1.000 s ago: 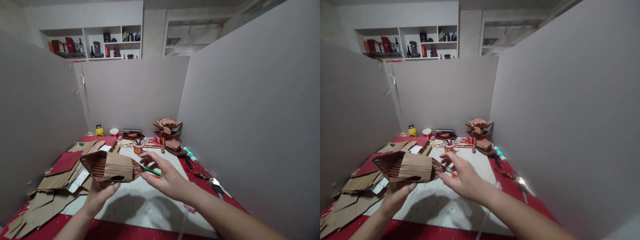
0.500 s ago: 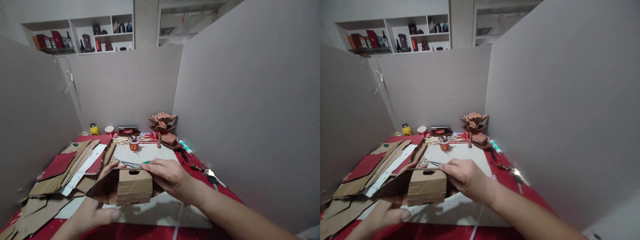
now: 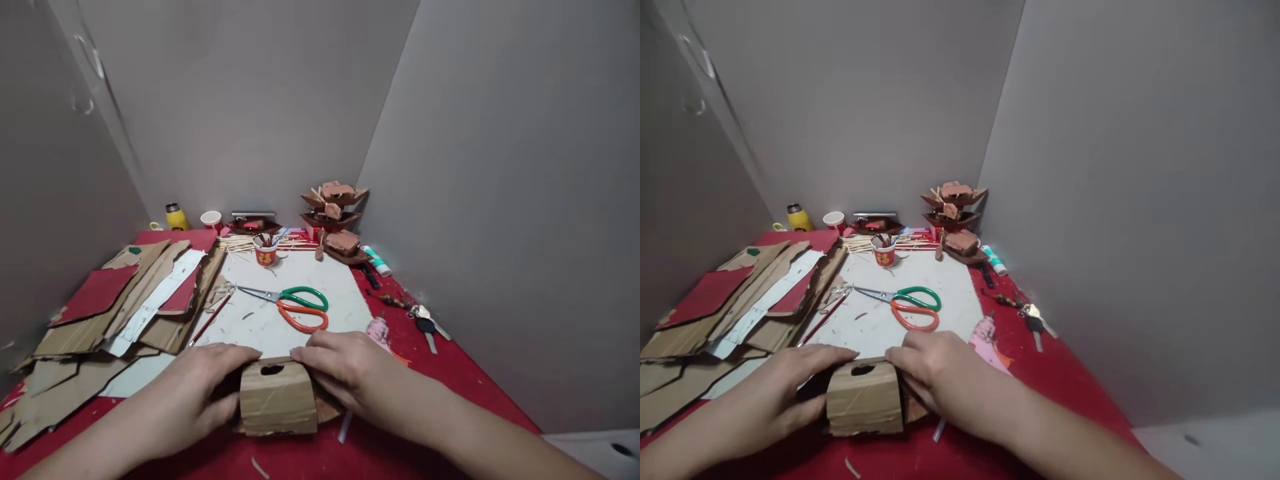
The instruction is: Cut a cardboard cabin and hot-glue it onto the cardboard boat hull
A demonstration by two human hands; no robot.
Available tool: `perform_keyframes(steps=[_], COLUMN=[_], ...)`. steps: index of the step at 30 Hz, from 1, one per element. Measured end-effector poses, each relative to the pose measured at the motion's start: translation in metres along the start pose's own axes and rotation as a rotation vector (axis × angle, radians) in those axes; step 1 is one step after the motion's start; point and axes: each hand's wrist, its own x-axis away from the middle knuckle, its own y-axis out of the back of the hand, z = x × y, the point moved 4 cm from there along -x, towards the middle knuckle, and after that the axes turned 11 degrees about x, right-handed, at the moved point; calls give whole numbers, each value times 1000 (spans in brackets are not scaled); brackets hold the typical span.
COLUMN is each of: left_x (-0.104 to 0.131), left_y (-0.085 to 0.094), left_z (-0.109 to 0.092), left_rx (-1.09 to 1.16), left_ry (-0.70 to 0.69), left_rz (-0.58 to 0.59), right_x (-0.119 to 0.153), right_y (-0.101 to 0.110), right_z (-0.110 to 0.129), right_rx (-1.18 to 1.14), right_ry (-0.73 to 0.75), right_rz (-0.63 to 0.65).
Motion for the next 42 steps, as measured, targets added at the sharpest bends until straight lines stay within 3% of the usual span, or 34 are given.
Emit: perform_keyframes(steps=[3,13,21,24,31,35,38,42], left_x=[-10,-15,-24,-26,-27,-29,-34,-41], left_y=[-11,-42,-44,-43,-44,-43,-40,-29], left_z=[1,32,37,37,35,38,50,69], left_rx=[-88,-329,-17,104,195,284,413,529], left_ry=[-48,-218,-60,-6,5,111,231,330], left_rz=[62,136,214,242,227,267,274,223], right_x=[2,3,1,0,-7,-9,-8,-3], right_y=[-6,-31,-41,-43,-48,-48,-43,-28], right_z=[3,3,1,-1,2,-3,-18,-34], right_rx=[91,100,94,53,0,-50,-153,-223], right_ry=[17,114,106,84,101,60,-77,-256], right_rz=[38,151,267,253,341,373,259,-80])
